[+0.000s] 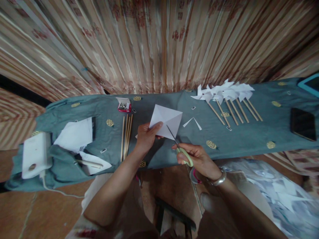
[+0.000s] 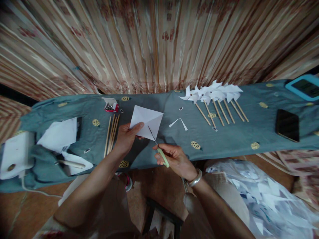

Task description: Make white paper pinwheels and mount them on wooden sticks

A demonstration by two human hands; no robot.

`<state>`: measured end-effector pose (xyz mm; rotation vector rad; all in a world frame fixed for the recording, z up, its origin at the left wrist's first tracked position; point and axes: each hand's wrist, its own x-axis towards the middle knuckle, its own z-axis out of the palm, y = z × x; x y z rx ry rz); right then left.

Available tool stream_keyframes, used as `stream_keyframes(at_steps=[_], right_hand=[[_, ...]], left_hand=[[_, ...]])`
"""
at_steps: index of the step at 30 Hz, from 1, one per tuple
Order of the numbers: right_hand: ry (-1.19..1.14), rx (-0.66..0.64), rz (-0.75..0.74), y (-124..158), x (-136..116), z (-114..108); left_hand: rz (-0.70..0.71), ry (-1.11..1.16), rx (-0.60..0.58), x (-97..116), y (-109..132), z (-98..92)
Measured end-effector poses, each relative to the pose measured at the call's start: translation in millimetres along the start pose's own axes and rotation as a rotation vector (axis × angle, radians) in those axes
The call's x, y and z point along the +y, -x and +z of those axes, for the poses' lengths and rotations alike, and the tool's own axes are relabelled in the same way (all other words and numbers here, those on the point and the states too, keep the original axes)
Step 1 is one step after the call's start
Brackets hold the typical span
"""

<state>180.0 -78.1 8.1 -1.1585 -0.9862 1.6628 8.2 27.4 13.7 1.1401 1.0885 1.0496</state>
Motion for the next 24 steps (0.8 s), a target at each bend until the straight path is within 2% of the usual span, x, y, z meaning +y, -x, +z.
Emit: stream_keyframes(at_steps=[13, 20, 24], right_hand=[[0.017, -0.027, 0.027, 2, -5, 1], [0.100, -0.047, 0.057, 2, -3, -5], [0.184, 0.015, 0.037, 1, -7, -15]], left_hand=[[-0.010, 0.017, 0.019, 2, -1, -0.9], [0.024, 0.064, 0.114, 5, -11, -14.2], [0.030, 0.061, 0.099, 5, -14, -18.7]])
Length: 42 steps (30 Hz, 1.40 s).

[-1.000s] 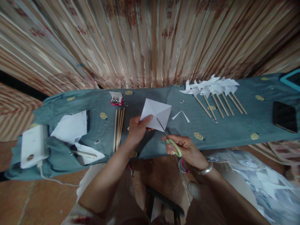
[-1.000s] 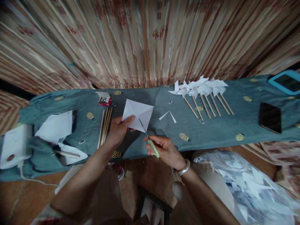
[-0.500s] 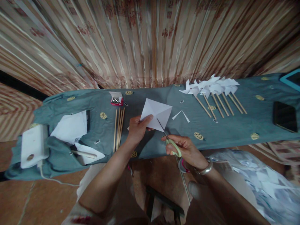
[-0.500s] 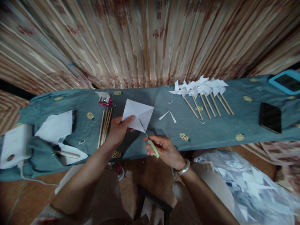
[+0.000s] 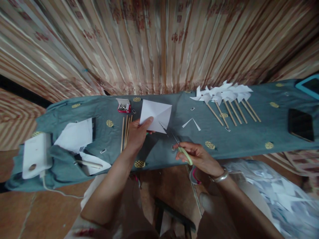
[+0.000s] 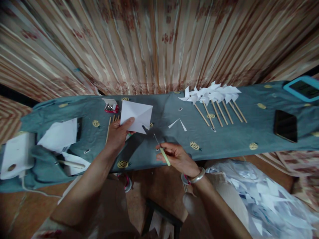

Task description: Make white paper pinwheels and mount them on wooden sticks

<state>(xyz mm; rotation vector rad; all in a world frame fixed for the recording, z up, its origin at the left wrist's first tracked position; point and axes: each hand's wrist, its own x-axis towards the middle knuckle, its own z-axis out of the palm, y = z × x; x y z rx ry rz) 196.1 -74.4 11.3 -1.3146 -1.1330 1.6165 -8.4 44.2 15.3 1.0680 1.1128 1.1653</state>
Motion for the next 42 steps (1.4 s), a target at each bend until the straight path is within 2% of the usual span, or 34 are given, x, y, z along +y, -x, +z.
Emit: stream_keyframes(at_steps=[5, 9, 13, 18, 22, 26, 29, 31, 32, 35, 37, 42], right_hand=[[0.029, 0.236, -0.098, -5, -5, -19], [-0.027, 0.415, -0.189, -12, -7, -27], [-0.036, 0.458, -0.200, -17, -11, -26], [-0.039, 0.369, -0.146, -18, -15, -25], [-0.033, 0.357, -0.156, -19, -13, -22], [-0.083, 0.555, -0.206, -25, -9, -15], [-0.126, 0.639, -0.222, -31, -6, -8], [-0.129, 0.633, -0.227, -34, -3, -3], [-0.130, 0.624, -0.229, -35, -2, 0], [-0.153, 0.587, -0.230, -37, 1, 7], [-0.165, 0.563, -0.228, -37, 2, 9], [-0.193, 0.503, -0.222, -35, 2, 13]], left_hand=[[-0.059, -0.031, -0.062, 0, 5, 4.4], [-0.129, -0.088, -0.209, -3, 12, 9.3], [-0.255, -0.102, -0.363, -12, 20, 13.7], [-0.316, -0.084, -0.454, -14, 25, 17.0], [-0.308, -0.026, -0.404, -11, 24, 20.0], [-0.304, 0.258, -0.341, -15, 30, 30.5], [-0.281, 0.319, -0.364, -21, 42, 40.6], [-0.245, 0.252, -0.383, -24, 51, 45.7], [-0.241, 0.214, -0.351, -25, 55, 47.4], [-0.274, 0.127, -0.158, -27, 58, 48.8], [-0.285, 0.111, -0.069, -27, 55, 47.3], [-0.243, 0.089, -0.051, -29, 45, 43.2]])
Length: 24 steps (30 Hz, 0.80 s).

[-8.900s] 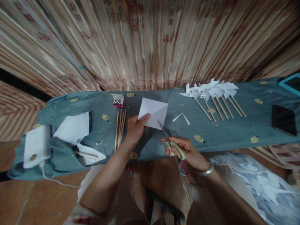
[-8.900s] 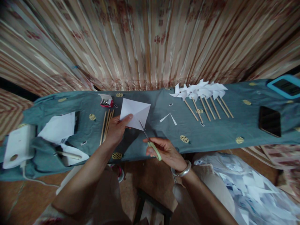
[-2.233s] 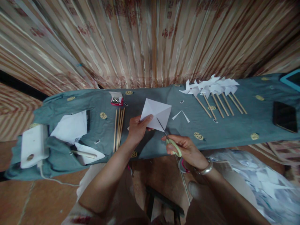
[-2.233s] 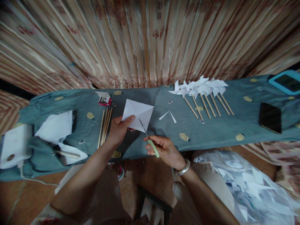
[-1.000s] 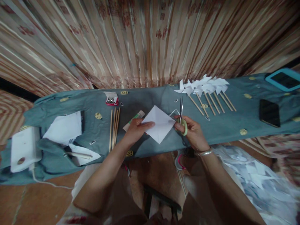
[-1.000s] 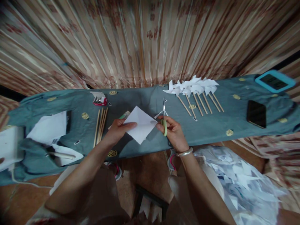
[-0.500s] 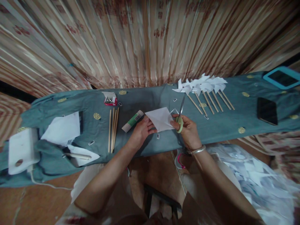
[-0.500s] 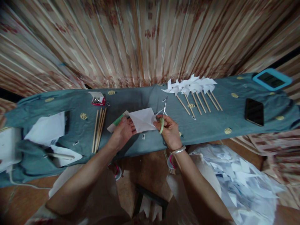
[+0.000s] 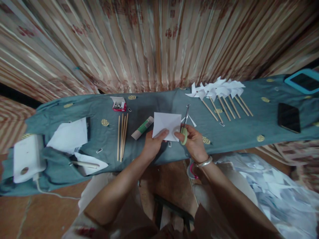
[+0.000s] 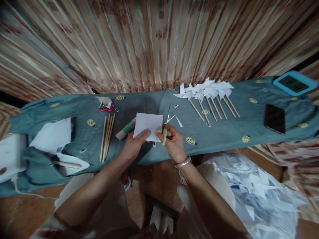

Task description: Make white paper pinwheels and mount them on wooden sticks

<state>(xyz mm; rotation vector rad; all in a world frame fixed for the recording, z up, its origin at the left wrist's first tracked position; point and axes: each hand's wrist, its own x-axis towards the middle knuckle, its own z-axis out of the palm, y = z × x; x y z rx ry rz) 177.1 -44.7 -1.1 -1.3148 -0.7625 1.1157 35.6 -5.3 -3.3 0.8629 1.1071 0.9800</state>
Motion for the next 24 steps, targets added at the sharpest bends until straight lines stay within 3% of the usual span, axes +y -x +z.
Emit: stream_keyframes(at_steps=[7, 16, 24], right_hand=[[0.028, -0.130, 0.055, 10, -3, -4], [0.233, -0.539, 0.233, 33, -6, -19], [0.240, -0.560, 0.275, 35, 1, -18]], left_hand=[[0.088, 0.002, -0.014, 11, -10, -6.9], [0.177, 0.044, 0.196, 38, -25, -22.2], [0.173, 0.026, 0.129, 28, -22, -18.4]])
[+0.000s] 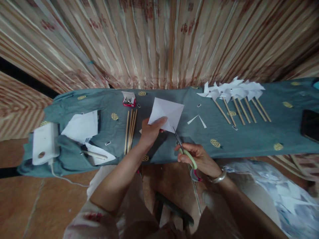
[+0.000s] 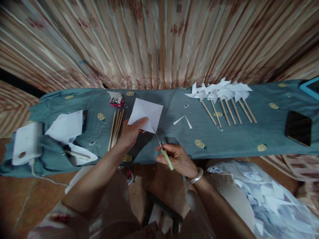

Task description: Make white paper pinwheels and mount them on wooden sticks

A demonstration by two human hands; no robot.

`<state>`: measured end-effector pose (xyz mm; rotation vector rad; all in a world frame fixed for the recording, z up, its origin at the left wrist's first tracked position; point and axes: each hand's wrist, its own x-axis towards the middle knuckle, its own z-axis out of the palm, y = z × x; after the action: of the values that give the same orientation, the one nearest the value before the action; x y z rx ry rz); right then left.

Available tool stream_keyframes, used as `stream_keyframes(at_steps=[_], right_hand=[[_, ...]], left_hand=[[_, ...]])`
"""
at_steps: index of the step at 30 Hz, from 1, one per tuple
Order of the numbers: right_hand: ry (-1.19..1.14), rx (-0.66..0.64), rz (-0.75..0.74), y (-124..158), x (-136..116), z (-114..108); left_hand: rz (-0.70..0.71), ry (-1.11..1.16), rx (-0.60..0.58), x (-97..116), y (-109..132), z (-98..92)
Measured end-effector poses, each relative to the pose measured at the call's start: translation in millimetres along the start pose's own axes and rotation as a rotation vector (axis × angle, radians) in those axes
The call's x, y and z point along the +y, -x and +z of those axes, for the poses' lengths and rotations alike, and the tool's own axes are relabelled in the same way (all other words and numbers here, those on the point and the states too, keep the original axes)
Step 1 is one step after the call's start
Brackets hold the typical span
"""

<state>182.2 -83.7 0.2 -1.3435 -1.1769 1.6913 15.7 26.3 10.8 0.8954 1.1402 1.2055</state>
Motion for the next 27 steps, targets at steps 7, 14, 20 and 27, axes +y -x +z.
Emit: stream_keyframes(at_steps=[7, 14, 20, 27], right_hand=[[-0.047, 0.020, 0.003, -2.4, -1.7, 1.0], [-0.093, 0.037, 0.002, -3.3, -0.6, 2.4], [-0.087, 0.030, -0.018, -2.9, -1.7, 2.1], [-0.061, 0.034, -0.024, -3.0, -1.6, 1.9]], left_hand=[[-0.014, -0.025, -0.032, -1.3, 2.2, 0.5], [-0.027, -0.003, -0.043, -2.5, 2.6, 0.9], [-0.048, -0.002, -0.039, 1.3, 5.3, 3.1], [-0.049, -0.023, -0.046, 0.5, 5.2, 3.2]])
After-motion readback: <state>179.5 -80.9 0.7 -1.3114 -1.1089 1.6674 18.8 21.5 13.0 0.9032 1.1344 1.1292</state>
